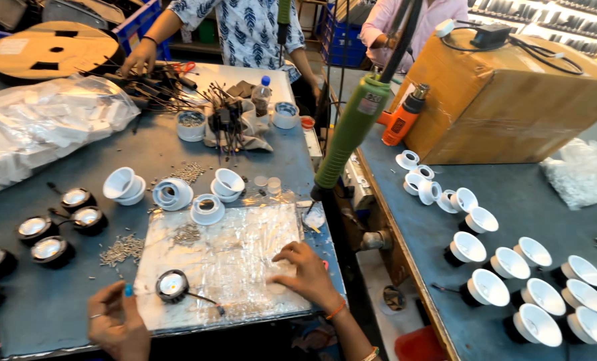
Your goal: The person assembles small LED light fixtures at a workbench. They pick up a black LED housing, insert a small component, and use a red-handled tool to secure it. The person then picks up a white plastic diffuser and attaches it to the housing. This process is repeated for multiple units.
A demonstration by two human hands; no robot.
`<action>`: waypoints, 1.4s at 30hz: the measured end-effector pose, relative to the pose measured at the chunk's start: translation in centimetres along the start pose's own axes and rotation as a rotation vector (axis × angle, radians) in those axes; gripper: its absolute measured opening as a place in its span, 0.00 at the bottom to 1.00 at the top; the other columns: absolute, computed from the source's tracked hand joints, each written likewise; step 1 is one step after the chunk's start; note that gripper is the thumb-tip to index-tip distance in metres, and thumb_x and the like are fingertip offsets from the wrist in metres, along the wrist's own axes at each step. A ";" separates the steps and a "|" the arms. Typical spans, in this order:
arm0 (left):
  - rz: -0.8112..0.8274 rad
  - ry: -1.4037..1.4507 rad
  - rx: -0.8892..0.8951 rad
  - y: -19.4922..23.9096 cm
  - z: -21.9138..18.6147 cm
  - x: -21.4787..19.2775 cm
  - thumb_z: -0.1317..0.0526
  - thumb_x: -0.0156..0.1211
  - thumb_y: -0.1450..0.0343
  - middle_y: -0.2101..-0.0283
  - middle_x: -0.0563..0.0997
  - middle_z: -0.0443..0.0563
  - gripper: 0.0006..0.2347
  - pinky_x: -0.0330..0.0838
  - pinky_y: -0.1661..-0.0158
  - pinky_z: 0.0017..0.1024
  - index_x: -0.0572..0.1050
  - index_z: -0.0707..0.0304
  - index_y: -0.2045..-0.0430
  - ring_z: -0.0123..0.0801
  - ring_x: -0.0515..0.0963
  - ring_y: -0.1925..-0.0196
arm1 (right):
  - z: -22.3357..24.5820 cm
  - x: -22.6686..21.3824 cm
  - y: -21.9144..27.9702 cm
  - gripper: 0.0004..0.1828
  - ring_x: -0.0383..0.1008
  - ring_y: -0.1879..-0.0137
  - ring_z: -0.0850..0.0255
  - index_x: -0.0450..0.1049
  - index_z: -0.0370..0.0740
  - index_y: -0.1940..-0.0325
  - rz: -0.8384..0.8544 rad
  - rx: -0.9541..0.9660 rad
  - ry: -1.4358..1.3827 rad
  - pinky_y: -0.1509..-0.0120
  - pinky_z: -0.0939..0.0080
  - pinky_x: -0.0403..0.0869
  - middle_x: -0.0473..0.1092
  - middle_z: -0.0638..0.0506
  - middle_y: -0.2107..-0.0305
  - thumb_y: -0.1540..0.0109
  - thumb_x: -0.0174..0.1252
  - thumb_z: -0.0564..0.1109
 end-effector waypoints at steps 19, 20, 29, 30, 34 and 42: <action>0.887 -0.192 0.235 10.2 -14.4 16.7 0.58 0.74 0.40 0.50 0.75 0.57 0.19 0.70 0.47 0.41 0.79 0.64 0.57 0.50 0.73 0.46 | -10.8 -5.0 6.6 0.30 0.75 0.58 0.57 0.78 0.43 0.47 -0.102 0.455 0.119 0.58 0.58 0.76 0.71 0.48 0.56 0.50 0.76 0.54; 0.892 -0.193 0.227 10.6 -14.0 16.8 0.58 0.74 0.40 0.51 0.76 0.57 0.19 0.69 0.47 0.41 0.79 0.64 0.57 0.50 0.73 0.47 | -11.7 -4.8 6.9 0.32 0.75 0.57 0.59 0.76 0.43 0.44 -0.118 0.432 0.085 0.58 0.59 0.76 0.70 0.48 0.54 0.50 0.76 0.53; 0.804 -0.092 0.212 11.1 -12.4 16.5 0.62 0.72 0.39 0.55 0.80 0.53 0.14 0.69 0.48 0.40 0.82 0.61 0.60 0.46 0.77 0.49 | -18.1 -3.0 10.3 0.27 0.75 0.58 0.67 0.74 0.36 0.40 -0.146 0.663 -0.595 0.54 0.67 0.76 0.73 0.54 0.63 0.44 0.68 0.38; 0.802 -0.078 0.208 11.1 -12.4 16.4 0.63 0.72 0.38 0.55 0.80 0.53 0.13 0.69 0.48 0.40 0.82 0.60 0.61 0.46 0.77 0.50 | -18.0 -2.9 10.1 0.25 0.75 0.58 0.68 0.74 0.35 0.41 -0.147 0.679 -0.626 0.55 0.67 0.75 0.74 0.54 0.62 0.43 0.66 0.38; 0.779 -0.027 0.191 11.0 -12.2 16.1 0.62 0.71 0.36 0.55 0.82 0.54 0.12 0.71 0.50 0.40 0.83 0.59 0.59 0.46 0.79 0.50 | -16.7 -3.2 9.7 0.20 0.73 0.60 0.68 0.77 0.32 0.42 -0.164 0.679 -0.718 0.57 0.68 0.71 0.75 0.52 0.63 0.39 0.63 0.38; 0.689 0.043 -0.016 10.1 -11.3 15.2 0.65 0.64 0.30 0.55 0.84 0.53 0.09 0.77 0.56 0.34 0.84 0.60 0.58 0.40 0.82 0.53 | -14.6 -0.2 8.7 0.20 0.68 0.67 0.67 0.72 0.28 0.41 -0.284 0.690 -1.181 0.63 0.68 0.67 0.70 0.51 0.66 0.38 0.50 0.35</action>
Point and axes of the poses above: each hand's wrist, its own y-axis away from the middle knuckle, its own x-axis out of the palm, z = x × y, the point moved 7 cm from there along -y, towards the middle knuckle
